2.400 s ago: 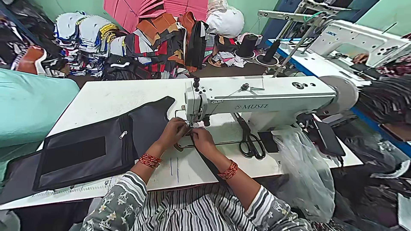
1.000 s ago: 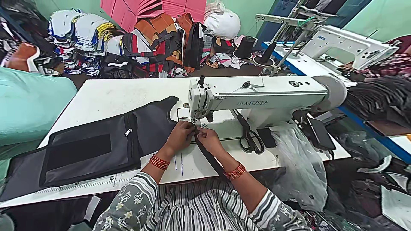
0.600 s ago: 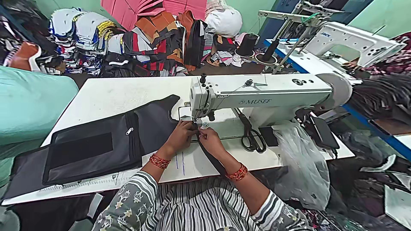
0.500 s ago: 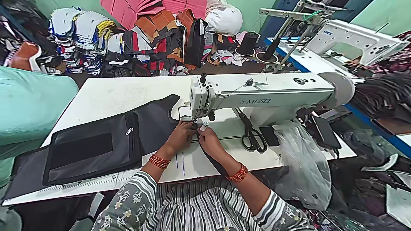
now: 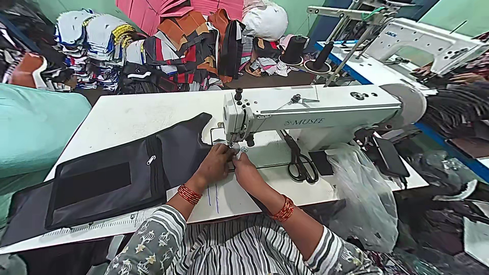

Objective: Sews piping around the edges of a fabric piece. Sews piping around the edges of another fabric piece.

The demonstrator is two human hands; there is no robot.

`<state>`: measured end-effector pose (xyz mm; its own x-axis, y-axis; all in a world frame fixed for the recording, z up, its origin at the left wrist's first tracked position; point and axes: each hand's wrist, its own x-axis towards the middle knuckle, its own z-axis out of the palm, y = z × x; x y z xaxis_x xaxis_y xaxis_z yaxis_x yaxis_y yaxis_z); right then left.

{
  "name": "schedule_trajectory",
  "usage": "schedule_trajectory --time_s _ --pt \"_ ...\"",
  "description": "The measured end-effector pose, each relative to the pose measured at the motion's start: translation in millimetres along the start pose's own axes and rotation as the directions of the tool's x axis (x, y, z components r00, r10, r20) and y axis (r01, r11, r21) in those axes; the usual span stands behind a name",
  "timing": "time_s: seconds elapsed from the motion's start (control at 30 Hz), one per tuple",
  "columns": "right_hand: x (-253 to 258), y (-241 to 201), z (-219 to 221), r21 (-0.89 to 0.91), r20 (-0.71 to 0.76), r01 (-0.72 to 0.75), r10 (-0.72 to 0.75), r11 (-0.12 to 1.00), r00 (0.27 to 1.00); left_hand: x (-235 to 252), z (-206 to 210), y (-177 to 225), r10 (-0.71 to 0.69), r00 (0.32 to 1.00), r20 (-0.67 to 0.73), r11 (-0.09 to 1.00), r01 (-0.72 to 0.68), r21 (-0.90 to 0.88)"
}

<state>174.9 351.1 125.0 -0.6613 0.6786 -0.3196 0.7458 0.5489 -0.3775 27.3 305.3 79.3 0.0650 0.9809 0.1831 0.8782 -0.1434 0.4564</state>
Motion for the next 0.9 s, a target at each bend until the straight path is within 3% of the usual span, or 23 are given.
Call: schedule_trajectory --time_s 0.3,0.73,0.9 --pt "0 -3 -1 -0.001 0.013 -0.01 0.01 1.0 1.0 -11 10 -9 0.112 0.983 -0.147 0.988 -0.126 -0.088" --pt "16 -4 -8 0.042 0.03 -0.022 0.021 0.999 0.999 1 0 -15 0.075 0.994 -0.078 0.992 -0.082 -0.098" --pt "20 -4 -11 0.076 0.016 -0.024 0.023 0.997 1.0 4 2 -20 0.079 0.989 -0.126 0.983 -0.099 -0.157"
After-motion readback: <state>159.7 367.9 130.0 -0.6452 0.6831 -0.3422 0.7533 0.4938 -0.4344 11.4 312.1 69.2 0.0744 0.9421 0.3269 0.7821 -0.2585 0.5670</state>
